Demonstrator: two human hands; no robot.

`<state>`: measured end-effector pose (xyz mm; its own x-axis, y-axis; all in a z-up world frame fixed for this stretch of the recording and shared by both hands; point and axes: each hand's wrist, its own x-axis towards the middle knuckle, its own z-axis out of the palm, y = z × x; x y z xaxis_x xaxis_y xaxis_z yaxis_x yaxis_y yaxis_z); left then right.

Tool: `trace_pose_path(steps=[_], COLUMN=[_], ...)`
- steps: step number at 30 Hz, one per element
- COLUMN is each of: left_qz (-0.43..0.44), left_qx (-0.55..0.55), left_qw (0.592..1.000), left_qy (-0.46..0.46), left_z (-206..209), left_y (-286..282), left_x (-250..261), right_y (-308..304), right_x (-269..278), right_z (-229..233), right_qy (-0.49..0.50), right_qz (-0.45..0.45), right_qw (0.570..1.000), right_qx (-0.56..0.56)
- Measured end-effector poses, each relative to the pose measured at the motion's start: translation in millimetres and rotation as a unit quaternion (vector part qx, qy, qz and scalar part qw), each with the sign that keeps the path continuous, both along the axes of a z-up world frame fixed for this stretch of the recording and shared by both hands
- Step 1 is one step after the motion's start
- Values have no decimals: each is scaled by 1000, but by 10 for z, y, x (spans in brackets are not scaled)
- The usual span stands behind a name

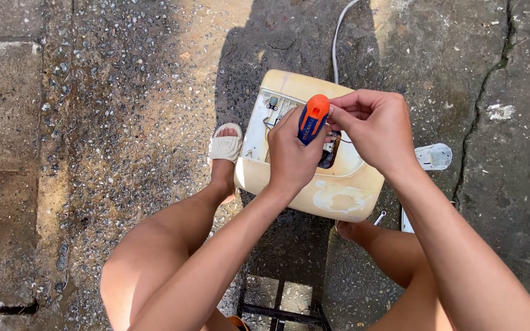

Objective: Disassembling and inspecting the internal components of a water heater using a screwdriver

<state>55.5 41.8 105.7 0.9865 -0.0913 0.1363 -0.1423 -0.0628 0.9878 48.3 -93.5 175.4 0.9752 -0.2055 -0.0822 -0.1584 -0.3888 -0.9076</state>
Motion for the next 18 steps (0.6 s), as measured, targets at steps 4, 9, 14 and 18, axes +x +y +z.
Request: trace_pose_path(steps=[4, 9, 14, 18], left_qz=[-3, -34, -41, -67], left_qx=[-35, -230, -266, -292], left_qw=[999, 955, 928, 903], left_qy=[32, 184, 259, 307], left_z=[83, 240, 193, 25], left_y=[-33, -47, -14, -11], left_x=[7, 61, 140, 217], right_y=[15, 65, 16, -31], right_x=[-27, -47, -65, -48], right_z=[72, 90, 16, -53], right_qy=[-26, -89, -94, -82], right_qz=[-5, 1, 16, 32], right_qw=[1000, 996, 995, 994], right_qx=[4, 17, 42, 64])
